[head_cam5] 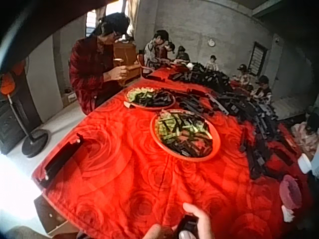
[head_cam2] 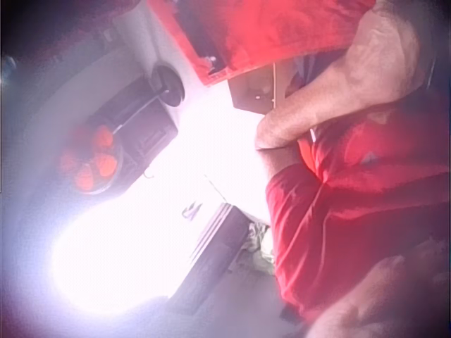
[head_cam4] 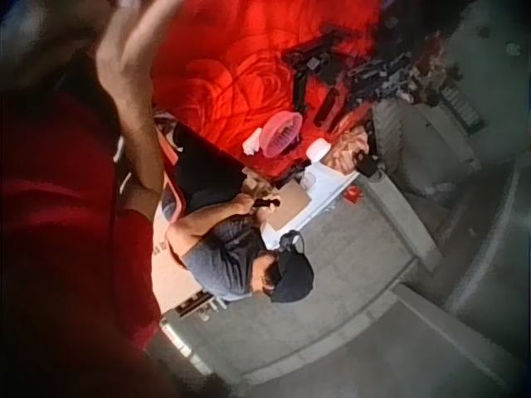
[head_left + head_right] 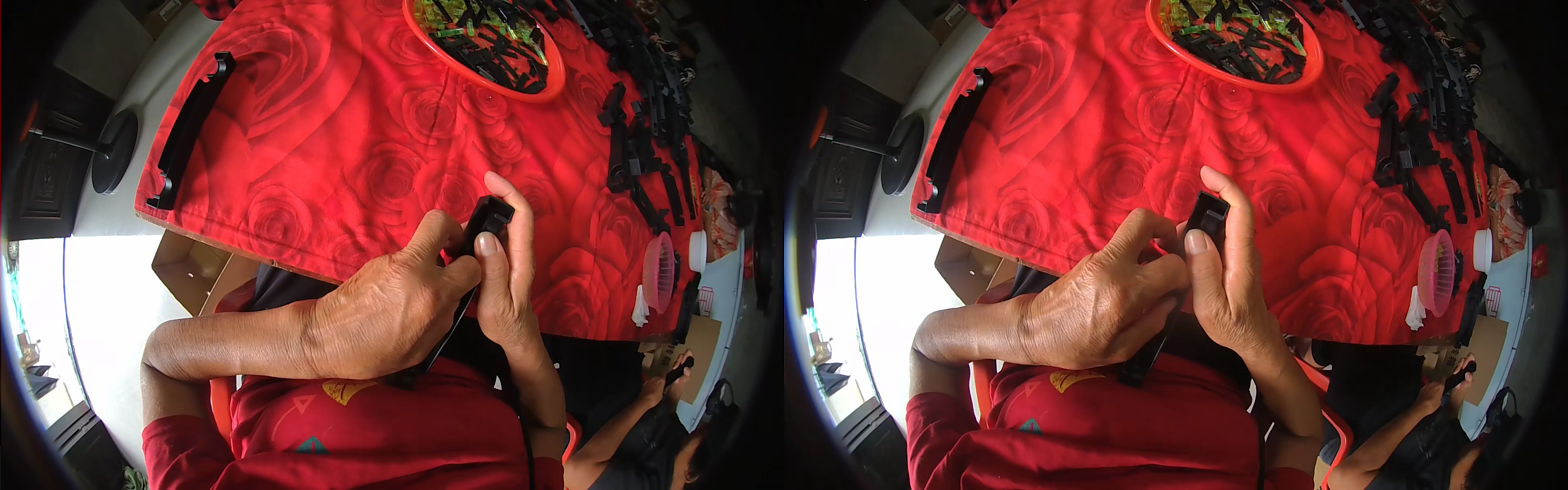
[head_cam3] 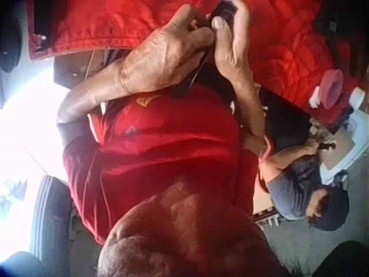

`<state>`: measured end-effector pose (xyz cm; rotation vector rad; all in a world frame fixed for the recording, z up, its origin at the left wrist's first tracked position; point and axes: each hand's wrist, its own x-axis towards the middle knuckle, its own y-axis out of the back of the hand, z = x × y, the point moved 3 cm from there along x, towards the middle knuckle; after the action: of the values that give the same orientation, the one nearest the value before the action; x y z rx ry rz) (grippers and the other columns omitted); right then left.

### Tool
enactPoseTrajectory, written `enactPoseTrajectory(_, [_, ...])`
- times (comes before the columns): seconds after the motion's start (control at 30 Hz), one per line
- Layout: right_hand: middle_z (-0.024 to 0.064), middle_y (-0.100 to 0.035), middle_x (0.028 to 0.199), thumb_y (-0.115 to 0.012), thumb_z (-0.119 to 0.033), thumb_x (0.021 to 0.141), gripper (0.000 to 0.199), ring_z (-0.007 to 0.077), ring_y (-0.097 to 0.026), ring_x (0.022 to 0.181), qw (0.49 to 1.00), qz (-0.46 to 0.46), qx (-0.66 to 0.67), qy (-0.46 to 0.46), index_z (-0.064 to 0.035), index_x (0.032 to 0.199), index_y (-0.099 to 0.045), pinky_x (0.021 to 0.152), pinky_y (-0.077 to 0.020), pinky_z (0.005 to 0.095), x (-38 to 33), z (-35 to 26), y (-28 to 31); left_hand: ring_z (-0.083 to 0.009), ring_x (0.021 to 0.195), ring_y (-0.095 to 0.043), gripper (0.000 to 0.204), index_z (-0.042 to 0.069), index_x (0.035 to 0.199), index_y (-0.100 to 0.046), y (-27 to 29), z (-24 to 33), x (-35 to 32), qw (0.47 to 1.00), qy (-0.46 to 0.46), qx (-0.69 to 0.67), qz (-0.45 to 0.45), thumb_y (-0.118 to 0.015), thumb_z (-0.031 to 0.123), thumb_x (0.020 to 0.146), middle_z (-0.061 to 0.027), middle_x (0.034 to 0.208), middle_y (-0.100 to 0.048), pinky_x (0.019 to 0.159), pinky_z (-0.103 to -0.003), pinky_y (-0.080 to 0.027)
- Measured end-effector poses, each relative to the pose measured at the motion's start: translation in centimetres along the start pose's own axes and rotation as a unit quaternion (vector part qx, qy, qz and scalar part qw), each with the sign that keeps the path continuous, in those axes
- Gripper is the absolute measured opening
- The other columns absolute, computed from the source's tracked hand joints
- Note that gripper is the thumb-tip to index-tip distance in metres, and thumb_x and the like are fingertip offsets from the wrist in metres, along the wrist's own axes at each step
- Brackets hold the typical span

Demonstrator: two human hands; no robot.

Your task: The person assembles plastic components by hand, likely for toy or airsoft gun frames.

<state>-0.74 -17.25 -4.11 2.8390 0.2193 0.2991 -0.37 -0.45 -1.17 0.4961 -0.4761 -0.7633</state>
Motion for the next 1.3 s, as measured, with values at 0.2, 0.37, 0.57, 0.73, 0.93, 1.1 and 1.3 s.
enactPoseTrajectory(0.2, [0.0069,-0.063,0.098,-0.045,-0.007,0.11,0.054,0.0108,-0.06,0.087,0.997,0.005,0.068,-0.039,-0.0011,0.161,-0.028,0.082,-0.0516,0.0285,0.0,0.9,0.0,-0.0403,0.11,-0.059,0.033,-0.007,0.119,-0.057,-0.5,0.0,-0.7,0.996,0.074,-0.047,0.024,-0.07,-0.003,0.089,-0.0234,0.109,-0.058,0.087,-0.043,-0.057])
enactPoseTrajectory(0.37, [0.0071,-0.063,0.098,-0.045,-0.018,0.108,0.057,0.01,-0.059,0.085,0.997,0.03,0.047,-0.048,-0.0017,0.161,-0.03,0.08,-0.0502,0.0269,-0.2,0.3,-0.3,-0.0374,0.098,-0.067,0.047,-0.007,0.132,-0.047,-0.7,0.4,-1.8,0.982,0.095,-0.114,0.118,-0.069,-0.002,0.09,-0.0248,0.101,-0.061,0.079,-0.043,-0.057])
enactPoseTrajectory(0.57, [0.0092,-0.064,0.097,-0.043,-0.016,0.108,0.059,0.0106,-0.059,0.086,0.997,0.035,0.069,0.023,0.0003,0.161,-0.025,0.078,-0.0498,0.0273,-0.3,0.2,0.1,-0.0454,0.072,-0.068,0.021,-0.007,0.109,-0.043,-2.9,0.6,-2.2,0.935,0.237,-0.264,0.005,-0.057,0.007,0.1,-0.0272,0.07,-0.057,0.063,-0.051,-0.049])
enactPoseTrajectory(0.73, [0.0119,-0.066,0.096,-0.044,-0.02,0.108,0.059,0.0118,-0.059,0.083,0.993,0.076,0.089,0.03,0.0013,0.159,-0.023,0.077,-0.0492,0.0286,-0.3,-0.4,0.5,-0.0456,0.069,-0.069,0.02,-0.005,0.112,-0.044,-3.3,0.1,-2.0,0.929,0.246,-0.273,0.037,-0.057,0.007,0.102,-0.0262,0.072,-0.058,0.056,-0.05,-0.05])
enactPoseTrajectory(0.93, [0.0143,-0.063,0.089,-0.04,-0.036,0.109,0.062,0.0168,-0.062,0.079,0.99,0.126,0.008,0.058,0.0012,0.156,-0.028,0.071,-0.0478,0.0298,-0.4,-1.3,0.9,-0.0333,0.063,-0.064,0.016,-0.002,0.108,-0.05,-3.0,0.3,-1.5,0.955,0.197,-0.207,0.074,-0.058,0.012,0.105,-0.0166,0.072,-0.056,0.057,-0.043,-0.046])
enactPoseTrajectory(1.1, [0.0194,-0.066,0.099,-0.048,-0.022,0.107,0.063,0.0152,-0.059,0.083,0.987,0.121,0.069,0.077,0.0015,0.158,-0.019,0.076,-0.0496,0.0311,-0.8,-0.9,1.7,-0.0335,0.061,-0.063,0.016,-0.001,0.106,-0.052,-1.9,0.5,-0.6,0.959,0.21,-0.187,0.034,-0.061,0.012,0.104,-0.0166,0.072,-0.056,0.056,-0.043,-0.046])
enactPoseTrajectory(1.3, [0.0204,-0.067,0.109,-0.062,-0.017,0.092,0.089,0.0229,-0.066,0.107,0.98,0.145,0.136,0.019,0.0004,0.165,-0.014,0.099,-0.0506,0.0374,-1.0,-2.5,1.5,-0.0461,0.069,-0.068,0.024,-0.002,0.106,-0.051,-0.2,0.6,0.4,0.973,0.182,-0.135,0.043,-0.066,0.015,0.099,-0.0254,0.072,-0.062,0.059,-0.052,-0.052])
